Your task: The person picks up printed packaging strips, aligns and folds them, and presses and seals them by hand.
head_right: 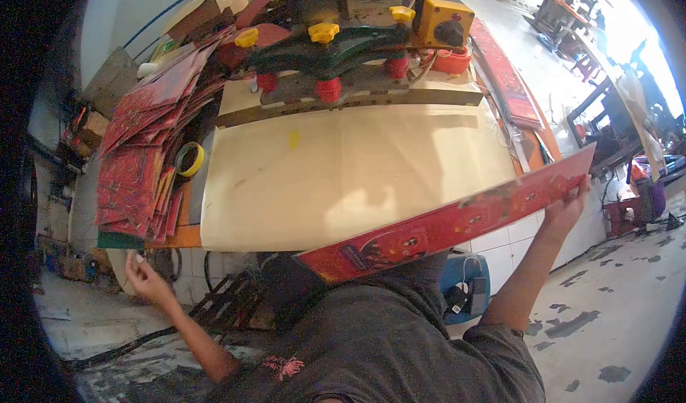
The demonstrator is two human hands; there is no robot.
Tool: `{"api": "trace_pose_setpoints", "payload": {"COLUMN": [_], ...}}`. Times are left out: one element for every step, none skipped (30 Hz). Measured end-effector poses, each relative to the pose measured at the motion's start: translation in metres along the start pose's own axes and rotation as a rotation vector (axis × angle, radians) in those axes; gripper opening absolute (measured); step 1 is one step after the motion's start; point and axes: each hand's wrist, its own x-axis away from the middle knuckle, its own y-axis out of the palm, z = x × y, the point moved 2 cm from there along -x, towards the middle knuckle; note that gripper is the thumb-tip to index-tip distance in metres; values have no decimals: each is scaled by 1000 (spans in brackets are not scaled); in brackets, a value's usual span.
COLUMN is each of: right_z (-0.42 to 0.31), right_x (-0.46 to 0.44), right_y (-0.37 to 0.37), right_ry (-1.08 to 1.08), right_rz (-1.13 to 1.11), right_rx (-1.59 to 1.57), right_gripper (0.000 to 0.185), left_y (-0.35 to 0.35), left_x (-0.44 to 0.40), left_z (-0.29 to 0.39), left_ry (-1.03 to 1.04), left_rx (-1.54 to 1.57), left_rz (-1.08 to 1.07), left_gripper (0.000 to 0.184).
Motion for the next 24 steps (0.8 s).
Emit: {"api": "trace_pose_setpoints", "payload": {"right_z": [11,20,31,41,53,64,76,87,97,104,110,116,116,113,113,116,121,126,123,128,133,140,142,142], "right_x": [10,16,19,23,30,42,53,71,82,92,96,102,118,133,140,142,143,146,165,174,179,183,185,191], "right_y": [14,24,25,29,39,58,78,103,120,133,145,156,176,196,205,206,205,206,219,220,216,210,203,201], "right_ry": [27,54,66,65,63,42,21,-19,7,32,77,124,144,165,183,177,146,116,119,182,253,325,324,384], "right_rz": [-50,-101,-206,-204,-209,-207,-205,-193,-213,-234,-258,-283,-342,-401,-488,-485,-499,-512,-526,-501,-546,-592,-591,-719], "right_rx": [-26,-54,0,-3,18,20,22,5,-10,-25,-31,-38,-73,-109,-95,-94,13,120,128,145,165,185,182,234], "right_gripper": [36,32,34,34,34,35,35,36,36,36,36,35,33,32,29,29,30,32,28,29,29,28,28,28], "left_y": [9,19,29,38,44,49,56,63,68,75,84,91,96,100,103,103,103,104,112,113,108,104,102,98], "left_x": [6,14,24,37,52,66,76,84,92,100,111,121,130,137,142,143,146,150,160,162,156,150,147,143], "left_z": [23,48,76,103,125,146,170,194,218,239,252,264,276,286,292,295,297,297,293,287,289,289,286,281], "left_ry": [74,148,179,209,204,197,280,365,421,479,405,327,332,301,268,272,170,65,118,122,157,190,193,158], "left_rx": [142,285,334,383,432,481,505,529,603,677,743,806,814,792,768,771,749,720,832,831,735,638,636,699], "left_rz": [-26,-50,-139,-231,-403,-576,-727,-880,-961,-1041,-1122,-1201,-1204,-1219,-1234,-1238,-1383,-1525,-1423,-1428,-1431,-1431,-1431,-1355], "left_gripper": [28,23,24,24,26,29,32,37,42,47,52,57,57,60,62,62,59,56,43,43,36,31,31,26]}}
